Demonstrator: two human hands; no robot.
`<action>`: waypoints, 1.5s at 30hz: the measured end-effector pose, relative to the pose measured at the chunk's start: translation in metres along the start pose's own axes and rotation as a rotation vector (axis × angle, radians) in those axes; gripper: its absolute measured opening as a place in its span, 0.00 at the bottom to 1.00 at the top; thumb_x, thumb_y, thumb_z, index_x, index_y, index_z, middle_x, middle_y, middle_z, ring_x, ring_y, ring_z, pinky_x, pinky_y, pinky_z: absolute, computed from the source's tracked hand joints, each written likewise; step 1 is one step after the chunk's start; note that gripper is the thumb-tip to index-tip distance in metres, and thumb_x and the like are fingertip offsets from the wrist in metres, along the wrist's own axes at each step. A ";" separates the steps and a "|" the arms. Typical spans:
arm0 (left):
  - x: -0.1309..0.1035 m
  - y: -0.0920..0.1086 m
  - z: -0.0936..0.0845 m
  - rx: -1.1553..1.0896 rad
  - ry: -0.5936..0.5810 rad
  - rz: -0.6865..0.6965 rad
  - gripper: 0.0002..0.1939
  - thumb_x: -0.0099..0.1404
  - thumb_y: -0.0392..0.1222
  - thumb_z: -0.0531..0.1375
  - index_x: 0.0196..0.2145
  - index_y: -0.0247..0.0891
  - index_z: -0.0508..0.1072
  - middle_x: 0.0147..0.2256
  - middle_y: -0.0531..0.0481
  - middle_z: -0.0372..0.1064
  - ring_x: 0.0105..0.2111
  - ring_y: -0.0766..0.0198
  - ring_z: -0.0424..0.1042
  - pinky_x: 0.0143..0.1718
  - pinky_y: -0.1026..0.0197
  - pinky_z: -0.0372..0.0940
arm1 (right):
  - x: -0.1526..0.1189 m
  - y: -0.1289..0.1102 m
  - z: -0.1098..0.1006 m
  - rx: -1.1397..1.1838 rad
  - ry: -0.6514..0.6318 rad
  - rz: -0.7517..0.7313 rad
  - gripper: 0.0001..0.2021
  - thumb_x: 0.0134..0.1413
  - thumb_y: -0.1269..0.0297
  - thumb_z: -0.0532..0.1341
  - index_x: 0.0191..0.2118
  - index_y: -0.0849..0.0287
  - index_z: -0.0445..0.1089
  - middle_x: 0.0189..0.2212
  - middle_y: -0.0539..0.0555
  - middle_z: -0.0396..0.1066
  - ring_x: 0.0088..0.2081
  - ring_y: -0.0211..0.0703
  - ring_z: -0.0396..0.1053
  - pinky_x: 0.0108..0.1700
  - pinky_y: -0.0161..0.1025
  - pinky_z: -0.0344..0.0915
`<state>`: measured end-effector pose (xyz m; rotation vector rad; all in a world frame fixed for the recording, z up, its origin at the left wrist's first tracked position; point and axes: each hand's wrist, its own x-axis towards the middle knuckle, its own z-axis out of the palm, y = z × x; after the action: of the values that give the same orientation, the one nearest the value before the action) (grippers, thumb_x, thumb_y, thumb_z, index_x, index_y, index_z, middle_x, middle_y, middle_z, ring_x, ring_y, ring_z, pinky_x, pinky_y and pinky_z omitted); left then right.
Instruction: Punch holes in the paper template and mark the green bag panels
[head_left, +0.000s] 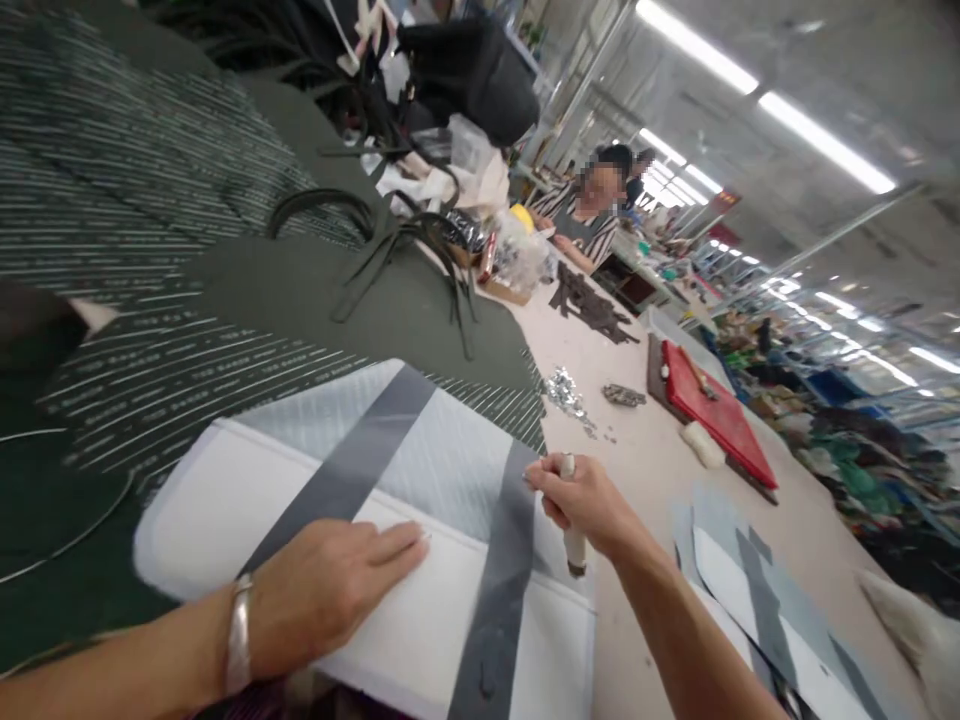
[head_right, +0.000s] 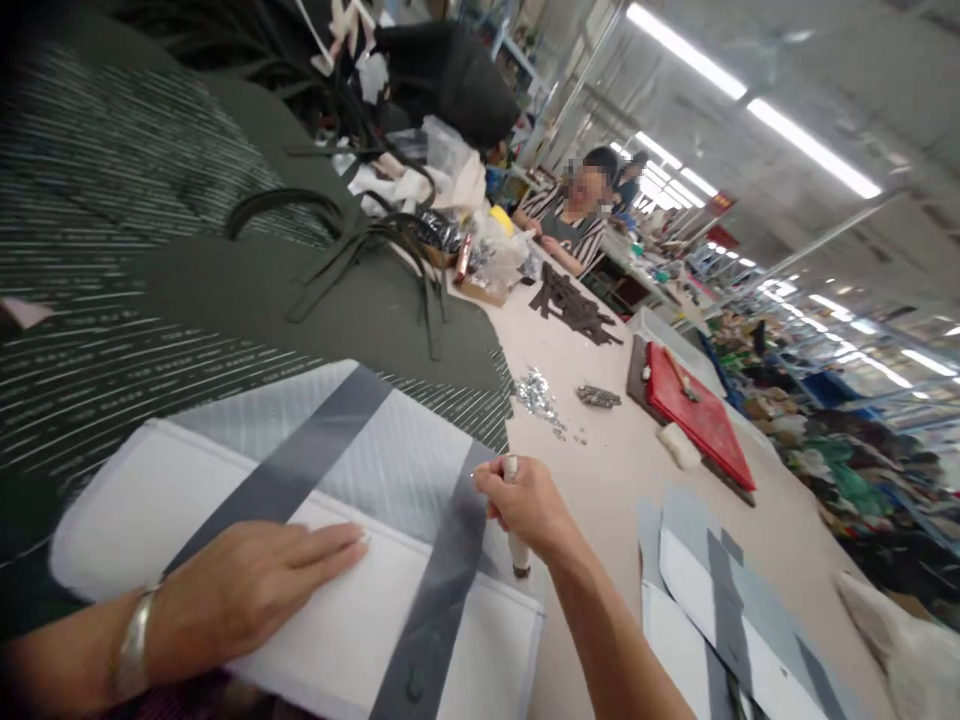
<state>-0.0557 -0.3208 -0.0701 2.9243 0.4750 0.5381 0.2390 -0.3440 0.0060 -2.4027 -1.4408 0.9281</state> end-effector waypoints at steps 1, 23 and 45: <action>0.001 -0.001 0.000 -0.013 -0.019 0.011 0.23 0.60 0.27 0.51 0.52 0.39 0.69 0.51 0.52 0.71 0.33 0.64 0.73 0.31 0.60 0.70 | -0.010 -0.012 0.014 0.073 -0.072 -0.027 0.13 0.57 0.59 0.54 0.32 0.61 0.71 0.14 0.45 0.64 0.16 0.31 0.58 0.20 0.29 0.55; 0.003 -0.005 0.004 -0.019 0.085 0.074 0.14 0.68 0.32 0.49 0.48 0.35 0.68 0.39 0.50 0.73 0.25 0.65 0.69 0.22 0.58 0.61 | -0.038 -0.060 0.077 0.026 -0.139 -0.088 0.09 0.53 0.63 0.58 0.28 0.60 0.73 0.16 0.47 0.69 0.20 0.34 0.65 0.25 0.32 0.58; 0.005 -0.004 -0.003 -0.038 -0.076 0.055 0.21 0.64 0.29 0.50 0.54 0.35 0.67 0.55 0.45 0.67 0.36 0.63 0.75 0.30 0.60 0.69 | -0.056 -0.035 0.058 1.548 0.481 -0.231 0.07 0.56 0.59 0.59 0.30 0.55 0.66 0.14 0.37 0.38 0.14 0.30 0.38 0.21 0.30 0.50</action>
<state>-0.0531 -0.3151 -0.0668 2.9163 0.3721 0.4351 0.1599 -0.3825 0.0002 -1.0999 -0.3893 0.7957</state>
